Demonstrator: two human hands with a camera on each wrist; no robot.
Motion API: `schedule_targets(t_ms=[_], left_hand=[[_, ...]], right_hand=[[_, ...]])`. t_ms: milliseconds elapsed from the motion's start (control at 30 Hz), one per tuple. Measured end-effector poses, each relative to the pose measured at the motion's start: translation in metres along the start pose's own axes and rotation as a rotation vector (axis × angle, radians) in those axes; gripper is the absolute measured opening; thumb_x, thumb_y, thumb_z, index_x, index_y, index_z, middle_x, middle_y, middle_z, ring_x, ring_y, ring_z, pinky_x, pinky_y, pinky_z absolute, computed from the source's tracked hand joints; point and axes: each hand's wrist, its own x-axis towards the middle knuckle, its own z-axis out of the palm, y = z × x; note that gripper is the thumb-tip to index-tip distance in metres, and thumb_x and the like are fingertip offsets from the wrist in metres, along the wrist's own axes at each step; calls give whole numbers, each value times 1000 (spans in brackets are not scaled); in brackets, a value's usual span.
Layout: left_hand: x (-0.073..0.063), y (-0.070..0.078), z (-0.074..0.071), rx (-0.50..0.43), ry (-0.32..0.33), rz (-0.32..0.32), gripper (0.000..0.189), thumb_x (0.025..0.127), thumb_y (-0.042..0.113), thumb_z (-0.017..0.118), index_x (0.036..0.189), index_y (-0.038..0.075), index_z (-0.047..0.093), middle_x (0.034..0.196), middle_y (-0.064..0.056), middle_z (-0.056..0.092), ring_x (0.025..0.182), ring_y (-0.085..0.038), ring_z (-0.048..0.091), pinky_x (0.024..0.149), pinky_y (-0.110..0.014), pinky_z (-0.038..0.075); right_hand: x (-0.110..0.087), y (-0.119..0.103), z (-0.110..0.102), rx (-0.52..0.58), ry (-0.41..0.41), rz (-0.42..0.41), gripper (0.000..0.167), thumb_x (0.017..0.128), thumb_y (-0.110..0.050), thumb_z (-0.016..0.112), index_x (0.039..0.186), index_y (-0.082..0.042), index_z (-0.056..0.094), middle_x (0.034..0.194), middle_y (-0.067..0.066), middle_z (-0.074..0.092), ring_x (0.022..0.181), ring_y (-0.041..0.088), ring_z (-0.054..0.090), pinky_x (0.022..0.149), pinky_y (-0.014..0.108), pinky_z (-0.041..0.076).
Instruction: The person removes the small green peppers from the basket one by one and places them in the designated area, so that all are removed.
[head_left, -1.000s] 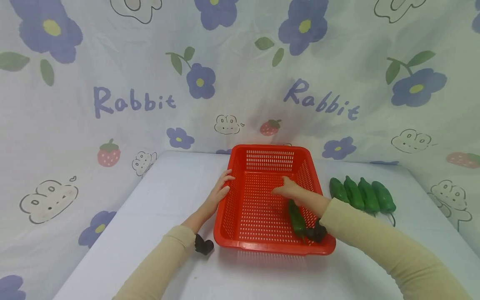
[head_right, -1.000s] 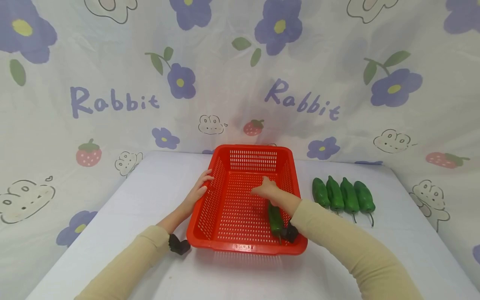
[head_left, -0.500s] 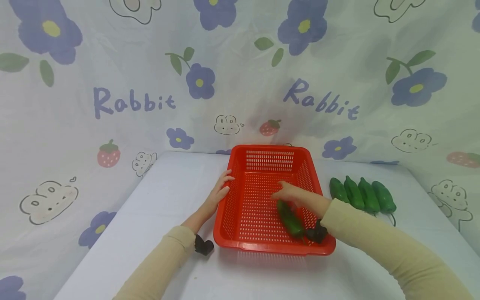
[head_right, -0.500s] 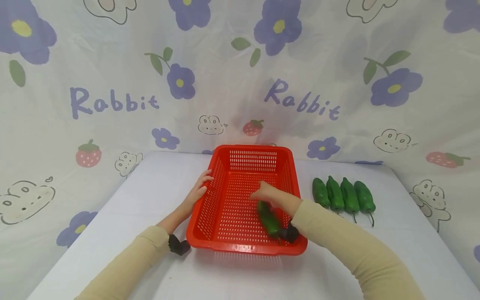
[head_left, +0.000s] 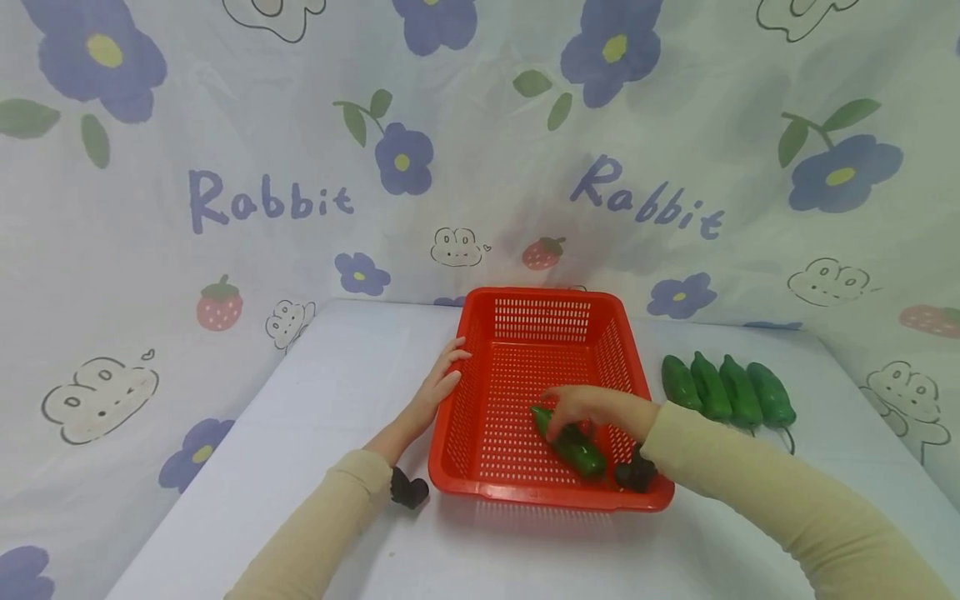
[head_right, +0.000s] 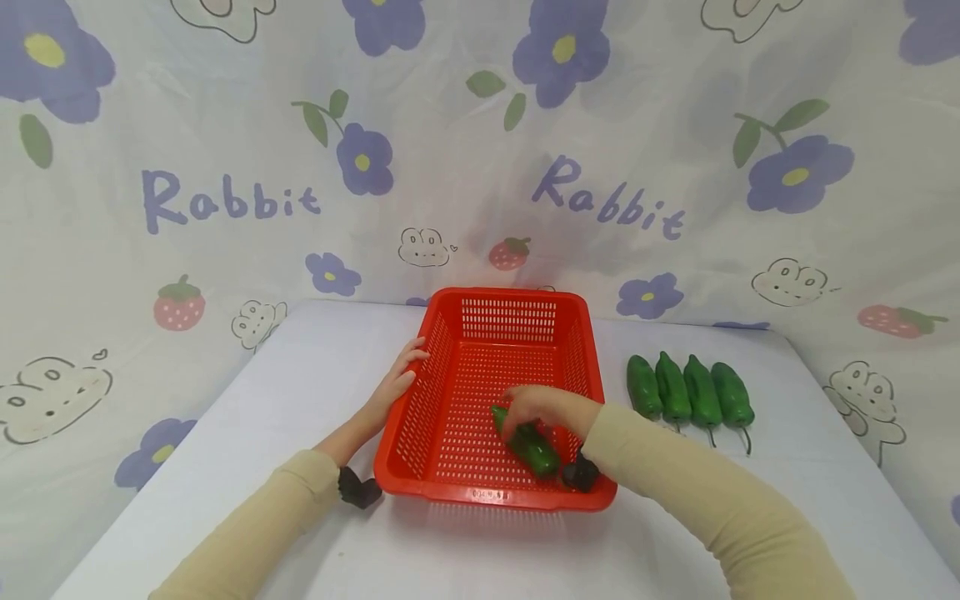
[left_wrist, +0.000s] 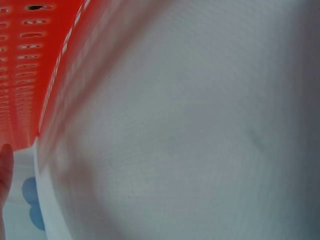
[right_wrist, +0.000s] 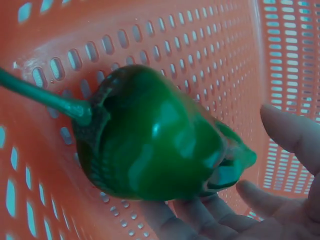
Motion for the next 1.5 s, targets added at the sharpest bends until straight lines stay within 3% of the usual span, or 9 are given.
schedule_targets(t_ms=[200,700,933,1500], left_hand=[[3,-17,-3,-1,0,16,42,91,16,36,128,-3,32,151,-13,5,134,-36,14,101,-54,32],[4,-13,-2,-25,2,-6,41,92,12,34,129,-5,30,152,-13,3,134,-34,15,102,-53,31],[4,-13,-3,-20,3,-12,40,92,12,35,129,-4,31,152,-12,2,134,-34,15,101,-52,34],[4,-17,-4,-22,2,-9,40,92,15,35,128,-2,32,152,-10,5,131,-33,20,98,-51,37]], right_hand=[[-2,-1,4,-99,-22,12,76,69,-7,76,135,-21,43,117,14,48,92,30,54,70,47,53],[-1,-3,17,-204,21,17,75,71,-1,73,137,-17,41,110,13,51,88,27,55,70,44,54],[1,-3,15,-182,25,23,73,70,-2,75,134,-19,45,107,12,52,90,28,55,70,48,53],[-3,-3,7,-129,9,-54,75,67,-3,73,135,-13,42,113,15,49,90,31,54,62,46,54]])
